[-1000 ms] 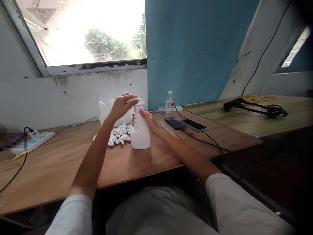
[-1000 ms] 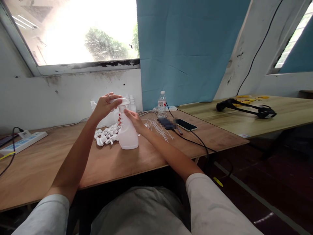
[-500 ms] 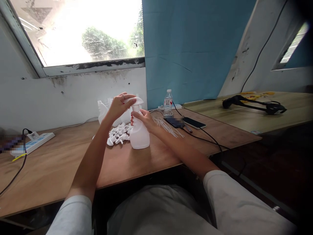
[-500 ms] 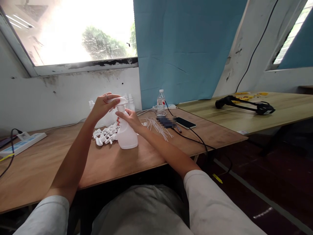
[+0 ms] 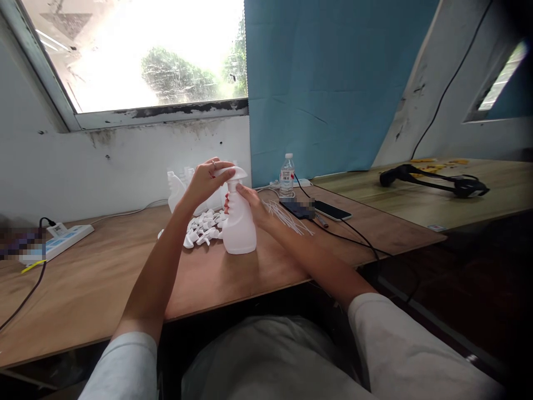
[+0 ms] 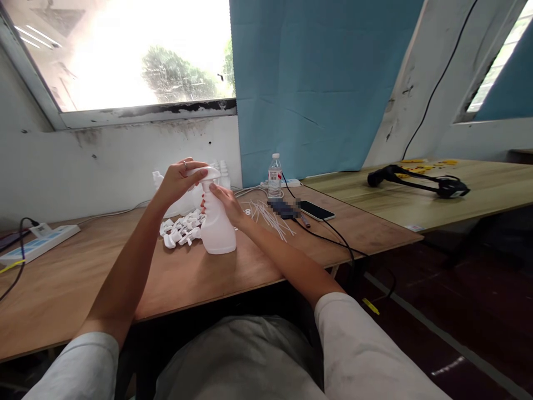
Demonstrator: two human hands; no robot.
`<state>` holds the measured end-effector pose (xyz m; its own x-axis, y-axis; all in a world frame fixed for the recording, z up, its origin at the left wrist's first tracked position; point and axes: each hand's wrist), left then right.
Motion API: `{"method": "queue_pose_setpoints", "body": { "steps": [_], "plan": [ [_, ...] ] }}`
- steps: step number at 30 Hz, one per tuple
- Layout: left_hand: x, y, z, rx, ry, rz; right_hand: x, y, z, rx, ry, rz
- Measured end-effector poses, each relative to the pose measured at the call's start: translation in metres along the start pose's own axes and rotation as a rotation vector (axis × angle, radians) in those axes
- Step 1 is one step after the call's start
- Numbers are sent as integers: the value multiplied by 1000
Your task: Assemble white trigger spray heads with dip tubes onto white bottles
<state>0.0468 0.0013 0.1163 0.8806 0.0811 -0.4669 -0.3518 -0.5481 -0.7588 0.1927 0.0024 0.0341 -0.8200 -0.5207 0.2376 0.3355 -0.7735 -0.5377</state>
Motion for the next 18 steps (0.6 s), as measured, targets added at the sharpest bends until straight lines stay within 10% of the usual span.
{"method": "queue_pose_setpoints", "body": {
  "steps": [18],
  "plan": [
    [1, 1, -1, -39, 45, 34, -5, 0, -2, -16, -72, 73]
  ]
}}
Point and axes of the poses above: each hand's wrist, its own y-axis away from the middle knuckle, its own x-axis out of the palm, z = x × y, and after that the axes turned 2 degrees about y, right-handed
